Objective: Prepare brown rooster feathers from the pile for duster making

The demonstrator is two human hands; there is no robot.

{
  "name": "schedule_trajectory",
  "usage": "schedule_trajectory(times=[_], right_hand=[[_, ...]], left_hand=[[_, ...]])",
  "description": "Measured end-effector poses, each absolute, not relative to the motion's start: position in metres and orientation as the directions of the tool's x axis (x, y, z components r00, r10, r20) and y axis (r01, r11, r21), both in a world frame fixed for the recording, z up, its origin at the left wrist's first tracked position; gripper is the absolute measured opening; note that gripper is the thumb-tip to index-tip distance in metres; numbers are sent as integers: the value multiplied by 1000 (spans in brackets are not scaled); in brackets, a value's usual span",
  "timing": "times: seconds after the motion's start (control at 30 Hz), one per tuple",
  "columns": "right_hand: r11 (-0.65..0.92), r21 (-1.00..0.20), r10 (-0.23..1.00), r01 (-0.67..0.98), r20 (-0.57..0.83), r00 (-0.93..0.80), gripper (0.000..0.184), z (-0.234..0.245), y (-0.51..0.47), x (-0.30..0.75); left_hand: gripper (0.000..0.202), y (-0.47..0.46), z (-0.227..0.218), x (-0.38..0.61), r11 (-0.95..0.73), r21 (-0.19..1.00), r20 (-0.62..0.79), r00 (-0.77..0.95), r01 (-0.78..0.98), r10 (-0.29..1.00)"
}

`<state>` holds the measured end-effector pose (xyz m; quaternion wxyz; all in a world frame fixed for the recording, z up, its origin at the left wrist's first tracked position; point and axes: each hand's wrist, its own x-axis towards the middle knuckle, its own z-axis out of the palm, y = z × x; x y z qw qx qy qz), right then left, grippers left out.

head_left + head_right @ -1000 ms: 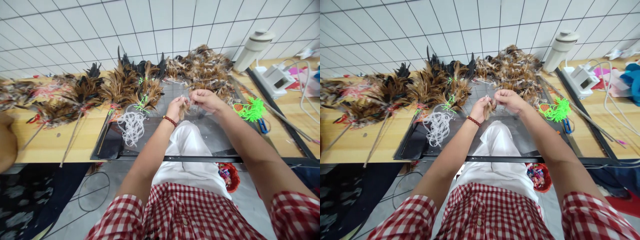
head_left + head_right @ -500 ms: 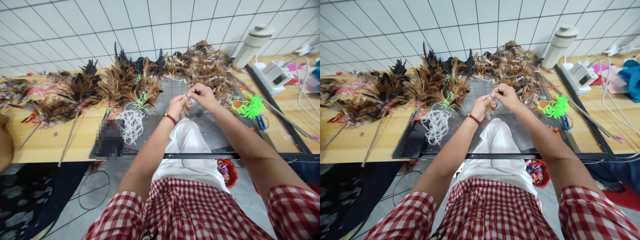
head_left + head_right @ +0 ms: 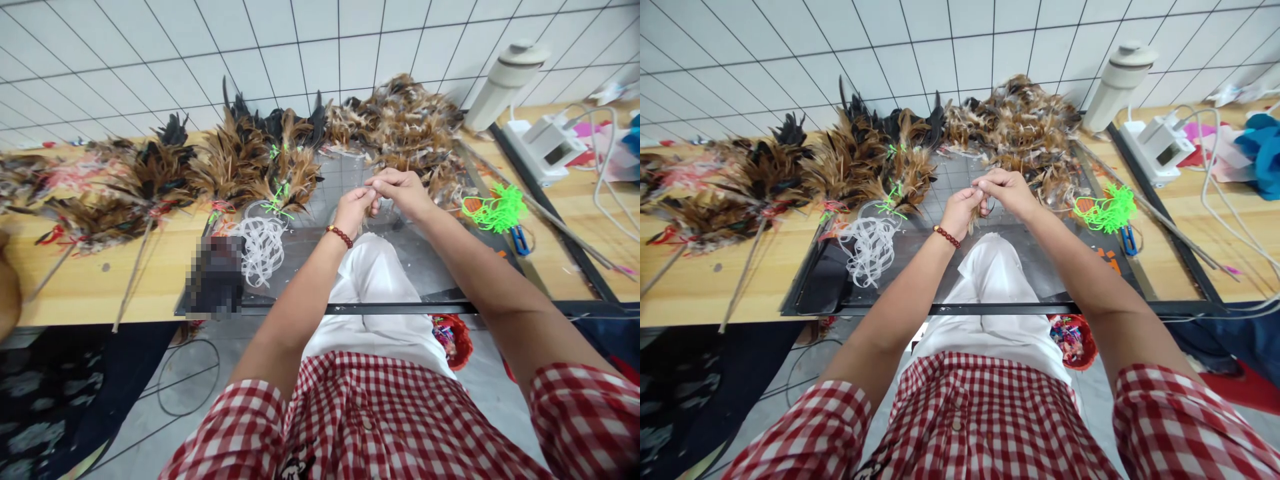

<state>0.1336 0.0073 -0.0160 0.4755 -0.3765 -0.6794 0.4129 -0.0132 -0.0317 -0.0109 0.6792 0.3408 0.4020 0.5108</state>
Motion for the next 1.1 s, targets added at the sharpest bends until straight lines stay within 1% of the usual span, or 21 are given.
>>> schedule_trajectory(times=[0.2,0.3,0.4,0.5,0.67,0.83,0.93,1.03,1.1], right_hand=[[569,-798,804,199,488,-340,64,-22,15,143],[616,-761,766,205,519,-378,63,-30,18,144],[613,-765,760,196,504,-410,62,-35,19,143],[591,-784,775,189,487,-401,62,-34,18,143],[529,-834,822,158,457,-341,60,-25,16,145],[520,-844,817,133,446,-365,51,-21,18,146],[536,-835,813,125,472,-341,52,-22,18,146],[570,-803,800,174,495,-339,55,-22,17,146],[572,-775,810,269,481,-336,55,-21,22,147]], left_hand=[[26,-31,-9,-14,265,836,-239,116,-482,964],[26,-30,-10,-14,272,827,-260,94,-492,961],[28,-29,-11,-13,264,824,-266,69,-501,961],[31,-29,-12,-13,248,824,-245,74,-509,967],[30,-31,-10,-14,237,847,-192,143,-477,971],[30,-32,-11,-16,286,870,-195,254,-401,948],[28,-32,-13,-15,270,876,-176,257,-399,950],[32,-33,-13,-13,251,875,-165,232,-414,959],[35,-33,-12,-12,256,870,-179,214,-422,960]])
